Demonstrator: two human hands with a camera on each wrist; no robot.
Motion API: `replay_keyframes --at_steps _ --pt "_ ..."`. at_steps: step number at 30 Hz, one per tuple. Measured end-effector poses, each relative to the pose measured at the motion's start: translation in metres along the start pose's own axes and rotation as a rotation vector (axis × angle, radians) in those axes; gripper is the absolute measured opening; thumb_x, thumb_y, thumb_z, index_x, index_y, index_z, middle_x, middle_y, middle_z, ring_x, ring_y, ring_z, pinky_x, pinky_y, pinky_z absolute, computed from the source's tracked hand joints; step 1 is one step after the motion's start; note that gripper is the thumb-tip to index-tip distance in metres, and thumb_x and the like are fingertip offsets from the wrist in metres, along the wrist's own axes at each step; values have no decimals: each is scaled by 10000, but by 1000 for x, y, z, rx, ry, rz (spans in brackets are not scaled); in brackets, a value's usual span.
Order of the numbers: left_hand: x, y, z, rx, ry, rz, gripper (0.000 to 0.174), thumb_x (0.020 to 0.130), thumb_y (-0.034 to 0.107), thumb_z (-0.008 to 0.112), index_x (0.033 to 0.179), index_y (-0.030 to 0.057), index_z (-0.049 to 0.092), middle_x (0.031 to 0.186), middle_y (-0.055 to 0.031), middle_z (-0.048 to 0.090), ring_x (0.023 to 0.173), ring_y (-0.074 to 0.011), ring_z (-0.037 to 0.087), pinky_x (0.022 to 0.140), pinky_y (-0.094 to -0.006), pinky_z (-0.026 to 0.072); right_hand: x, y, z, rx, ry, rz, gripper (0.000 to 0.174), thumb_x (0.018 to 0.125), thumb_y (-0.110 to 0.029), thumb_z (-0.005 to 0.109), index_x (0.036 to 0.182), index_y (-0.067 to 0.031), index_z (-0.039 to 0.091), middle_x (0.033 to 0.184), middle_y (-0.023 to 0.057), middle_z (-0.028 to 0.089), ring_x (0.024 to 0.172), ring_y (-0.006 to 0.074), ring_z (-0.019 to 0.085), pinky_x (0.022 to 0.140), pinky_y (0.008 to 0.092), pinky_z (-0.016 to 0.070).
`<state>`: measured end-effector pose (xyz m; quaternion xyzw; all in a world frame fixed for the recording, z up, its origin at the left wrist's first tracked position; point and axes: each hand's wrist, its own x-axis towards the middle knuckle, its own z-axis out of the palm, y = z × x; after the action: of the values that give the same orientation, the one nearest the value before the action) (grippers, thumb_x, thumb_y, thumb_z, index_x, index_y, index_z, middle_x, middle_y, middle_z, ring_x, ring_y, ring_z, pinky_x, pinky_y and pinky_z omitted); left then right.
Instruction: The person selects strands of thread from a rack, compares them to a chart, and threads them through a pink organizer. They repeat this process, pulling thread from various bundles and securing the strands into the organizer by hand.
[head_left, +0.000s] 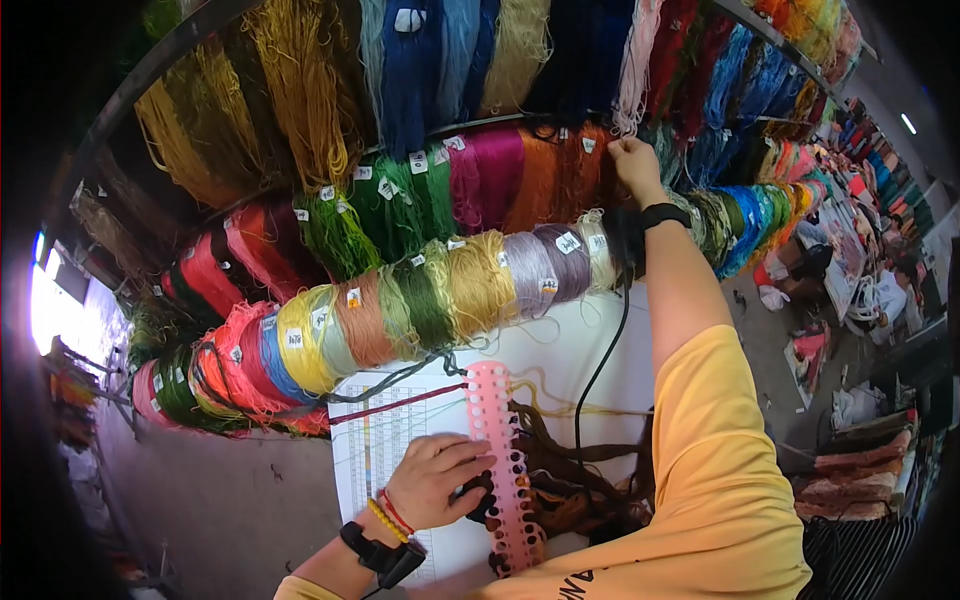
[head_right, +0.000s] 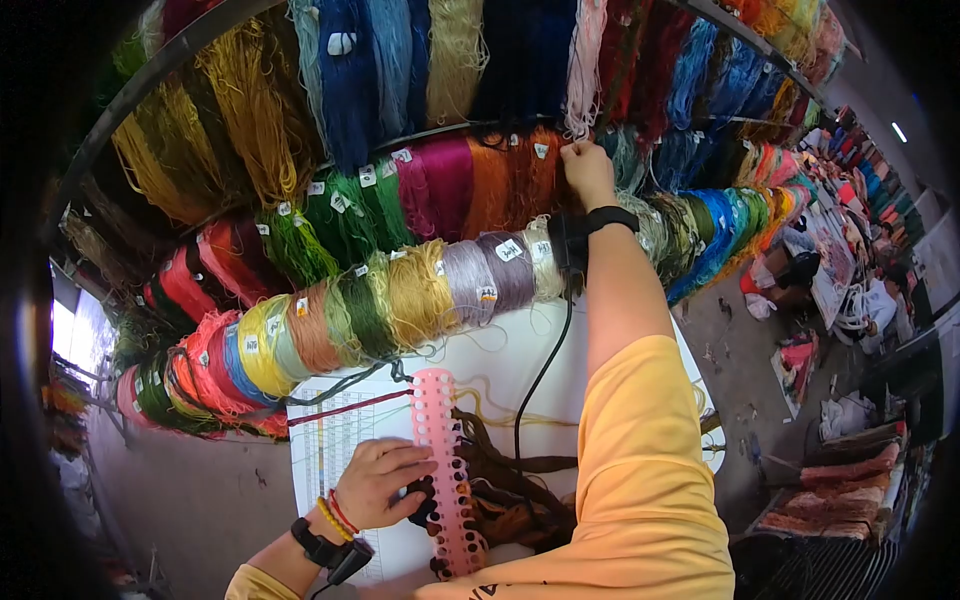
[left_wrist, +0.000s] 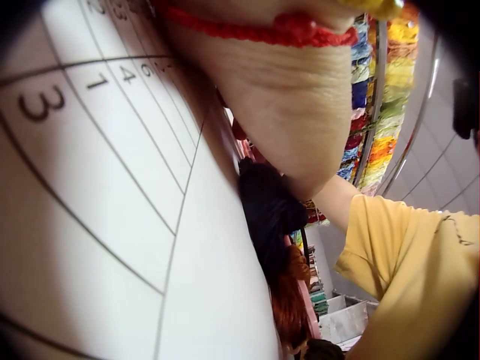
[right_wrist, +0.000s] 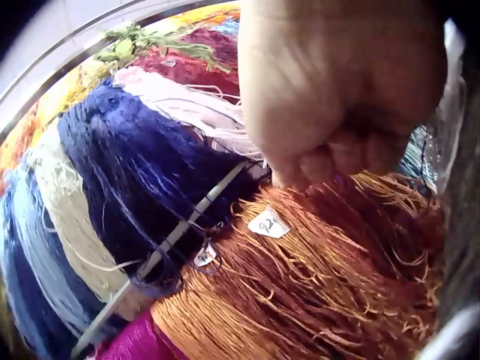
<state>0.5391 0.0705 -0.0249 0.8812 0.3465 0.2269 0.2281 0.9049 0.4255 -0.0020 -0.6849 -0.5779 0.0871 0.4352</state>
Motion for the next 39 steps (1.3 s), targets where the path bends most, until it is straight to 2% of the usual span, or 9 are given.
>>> replay_keyframes --at_steps 8,13,24,26,30,32,36,38,39 --pt "-6 0 3 19 21 19 330 726 193 654 1048 124 624 1116 -10 572 1042 -212 503 880 -352 376 -39 -26 -33 -245 -22 0 240 853 -276 519 935 -84 637 924 175 644 948 369 580 820 432 450" --pt "-13 -3 6 10 40 51 320 756 184 623 1067 110 610 1121 -42 561 1045 -245 496 869 -376 365 -77 -46 -71 247 -104 35 162 871 -120 524 851 17 609 689 99 646 547 142 616 528 274 483" --pt "-28 -20 19 -65 135 88 419 793 193 612 1182 66 522 1203 -130 515 1100 -293 477 936 -388 370 -293 -226 -214 168 -194 -195 141 890 -129 524 829 -17 584 640 2 549 552 59 495 502 205 405" --pt "-20 6 -13 -226 353 132 491 776 150 628 1227 44 467 1240 -171 476 1114 -319 467 954 -385 373 -343 -257 -223 72 -286 -236 135 880 -130 536 833 -15 590 620 7 545 558 58 507 499 227 416" --pt "-22 94 -97 -252 462 510 531 742 84 643 1236 39 452 1233 -179 479 1070 -324 493 900 -372 421 -421 -307 -223 -211 -528 -546 57 818 -106 568 836 -75 612 707 129 591 610 308 570 547 348 446" --pt "-34 104 -102 -206 225 687 433 732 90 648 1147 57 531 1114 -124 560 997 -293 531 837 -367 437 -443 -326 -229 -68 -572 -608 80 816 -120 582 814 -47 614 650 106 592 535 263 575 497 326 439" --pt "-86 84 -49 -298 -27 625 295 748 133 650 1030 78 580 957 -85 592 894 -278 563 777 -378 450 -457 -358 -277 385 -505 -636 189 826 -152 609 715 1 604 531 44 554 415 124 528 399 232 376" --pt "-114 83 -36 -260 -604 594 222 803 213 572 968 68 603 934 -121 605 908 -308 573 787 -398 460 -456 -360 -290 407 -411 -557 171 842 -136 592 745 4 604 559 21 554 441 88 511 410 207 358" --pt "-117 82 -43 -245 -625 530 224 810 205 562 985 71 601 938 -126 609 910 -309 578 793 -398 461 -456 -369 -290 303 -350 -450 155 847 -122 579 764 7 601 572 11 544 462 70 500 418 198 354"
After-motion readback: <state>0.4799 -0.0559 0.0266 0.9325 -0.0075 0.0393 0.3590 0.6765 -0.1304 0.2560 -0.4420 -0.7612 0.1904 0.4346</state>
